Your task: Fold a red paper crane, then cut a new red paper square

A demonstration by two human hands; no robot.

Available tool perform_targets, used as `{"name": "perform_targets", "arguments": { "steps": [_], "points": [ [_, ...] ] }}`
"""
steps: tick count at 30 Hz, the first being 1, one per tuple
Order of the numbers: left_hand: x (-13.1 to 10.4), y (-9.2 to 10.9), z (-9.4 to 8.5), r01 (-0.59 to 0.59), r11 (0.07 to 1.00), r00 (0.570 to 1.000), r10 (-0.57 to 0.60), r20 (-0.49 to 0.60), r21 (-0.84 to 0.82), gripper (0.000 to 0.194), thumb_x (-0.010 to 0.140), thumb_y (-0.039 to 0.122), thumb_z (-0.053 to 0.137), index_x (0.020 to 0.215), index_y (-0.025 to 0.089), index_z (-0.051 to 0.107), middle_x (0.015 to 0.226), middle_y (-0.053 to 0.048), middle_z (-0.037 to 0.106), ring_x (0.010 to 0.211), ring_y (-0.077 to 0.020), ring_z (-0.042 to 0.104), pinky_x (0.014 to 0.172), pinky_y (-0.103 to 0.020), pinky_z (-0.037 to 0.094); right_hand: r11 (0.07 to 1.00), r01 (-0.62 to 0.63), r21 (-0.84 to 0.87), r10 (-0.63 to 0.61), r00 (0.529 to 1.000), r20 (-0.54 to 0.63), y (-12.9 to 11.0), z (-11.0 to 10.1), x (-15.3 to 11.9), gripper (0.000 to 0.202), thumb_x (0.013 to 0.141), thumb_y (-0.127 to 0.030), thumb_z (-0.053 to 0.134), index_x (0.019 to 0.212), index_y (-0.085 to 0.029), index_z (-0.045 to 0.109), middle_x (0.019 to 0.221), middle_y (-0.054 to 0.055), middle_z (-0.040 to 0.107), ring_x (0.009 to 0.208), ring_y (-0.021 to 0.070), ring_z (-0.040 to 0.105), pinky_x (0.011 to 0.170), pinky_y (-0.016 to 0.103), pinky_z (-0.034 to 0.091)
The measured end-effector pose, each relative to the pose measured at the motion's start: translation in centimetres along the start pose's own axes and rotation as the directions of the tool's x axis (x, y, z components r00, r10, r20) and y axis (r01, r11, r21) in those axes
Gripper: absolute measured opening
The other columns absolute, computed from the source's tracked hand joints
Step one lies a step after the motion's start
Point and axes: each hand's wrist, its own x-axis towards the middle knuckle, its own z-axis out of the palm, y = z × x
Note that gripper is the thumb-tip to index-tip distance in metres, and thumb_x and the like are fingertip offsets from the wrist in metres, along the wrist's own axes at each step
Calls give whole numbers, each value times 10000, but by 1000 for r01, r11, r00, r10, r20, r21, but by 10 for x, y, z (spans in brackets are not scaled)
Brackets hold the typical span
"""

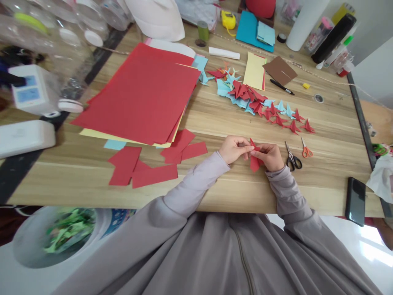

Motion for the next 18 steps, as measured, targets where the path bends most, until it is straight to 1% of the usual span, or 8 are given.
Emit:
{"name": "perform_targets", "arguments": {
  "steps": [4,6,9,13,18],
  "points": [
    [-1,1,4,-9,999,998,7,-58,-36,313,577,375,777,650,109,629,488,-3,601,416,-93,546,425,-215,437,998,-28,55,27,1000,12,1,1,0,268,540,-359,822,639,-151,687,581,12,671,544,127,603,544,255,478],
    [-1,2,4,-26,999,997,24,-72,-38,312,582,381,773,629,112,624,488,-4,595,430,-93,550,427,-212,435,997,-35,65,34,999,24,1,2,0,265,534,-354,825,639,-150,691,599,19,682,557,131,612,554,259,486],
    [-1,3,4,-61,998,997,61,-57,-9,313,611,391,754,570,119,606,499,-11,590,434,-88,546,427,-210,430,996,-44,84,41,998,41,1,3,1,255,532,-347,826,640,-155,697,622,23,692,569,132,616,565,261,494],
    [-1,3,2,-82,997,996,83,-39,11,332,627,420,740,561,125,603,520,-10,580,440,-90,549,435,-219,436,993,-46,109,37,996,81,3,0,1,230,556,-345,817,637,-165,701,618,17,688,585,131,622,587,259,502],
    [-1,4,1,-139,990,990,140,-16,34,383,638,488,716,549,133,604,593,-6,572,463,-79,542,460,-227,443,989,-78,122,64,991,114,7,-4,1,226,580,-353,806,663,-165,710,626,18,690,561,122,612,564,248,499]
  ]
}}
